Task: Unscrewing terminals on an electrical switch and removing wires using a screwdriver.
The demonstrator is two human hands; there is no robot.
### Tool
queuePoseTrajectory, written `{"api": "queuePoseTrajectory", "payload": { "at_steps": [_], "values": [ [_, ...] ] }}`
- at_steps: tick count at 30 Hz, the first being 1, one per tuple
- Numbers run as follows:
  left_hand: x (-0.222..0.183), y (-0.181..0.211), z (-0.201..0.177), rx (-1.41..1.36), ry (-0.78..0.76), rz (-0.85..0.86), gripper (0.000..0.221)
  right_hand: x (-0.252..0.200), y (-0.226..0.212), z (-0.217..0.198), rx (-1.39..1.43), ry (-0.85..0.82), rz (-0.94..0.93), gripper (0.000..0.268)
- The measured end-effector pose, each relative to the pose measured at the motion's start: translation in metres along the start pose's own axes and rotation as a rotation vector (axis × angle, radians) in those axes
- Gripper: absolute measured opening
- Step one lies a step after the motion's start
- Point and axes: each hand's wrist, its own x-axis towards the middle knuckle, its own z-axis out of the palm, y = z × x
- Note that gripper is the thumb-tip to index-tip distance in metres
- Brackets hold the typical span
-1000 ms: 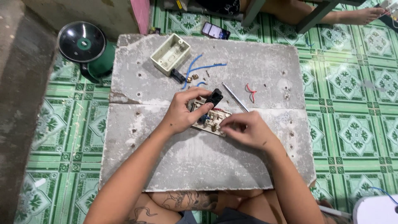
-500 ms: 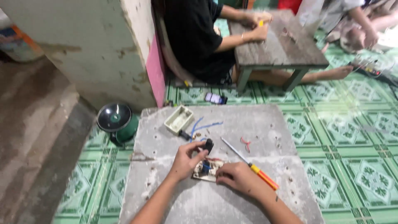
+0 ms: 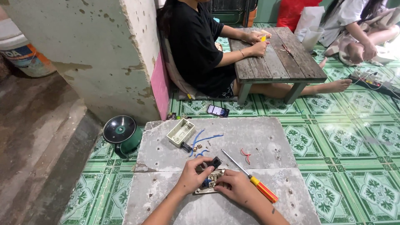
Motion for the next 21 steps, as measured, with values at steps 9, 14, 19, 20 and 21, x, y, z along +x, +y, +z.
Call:
{"api": "queuePoseTrajectory", "payload": {
  "at_steps": [9,14,19,20,21],
  "values": [
    [0.006,-0.015,-0.001,-0.018,0.029,-0.022,0.026,0.002,-0.026,-0.014,0.011,-0.047,0.068,0.026],
    [0.009,-0.039,-0.010,-0.065,0.068,-0.082,0.032,0.005,-0.010,-0.002,0.130,-0.027,0.097,0.010],
    [0.016,-0.059,-0.023,-0.141,0.183,-0.157,0.034,0.018,-0.023,-0.011,0.104,0.026,0.243,0.011],
    [0.018,-0.061,-0.026,-0.137,0.165,-0.159,0.032,0.021,-0.027,-0.019,0.153,-0.032,0.250,0.010],
    [0.021,-0.063,-0.029,-0.133,0.148,-0.161,0.030,0.024,-0.031,-0.027,0.201,-0.090,0.258,0.010]
  ]
}}
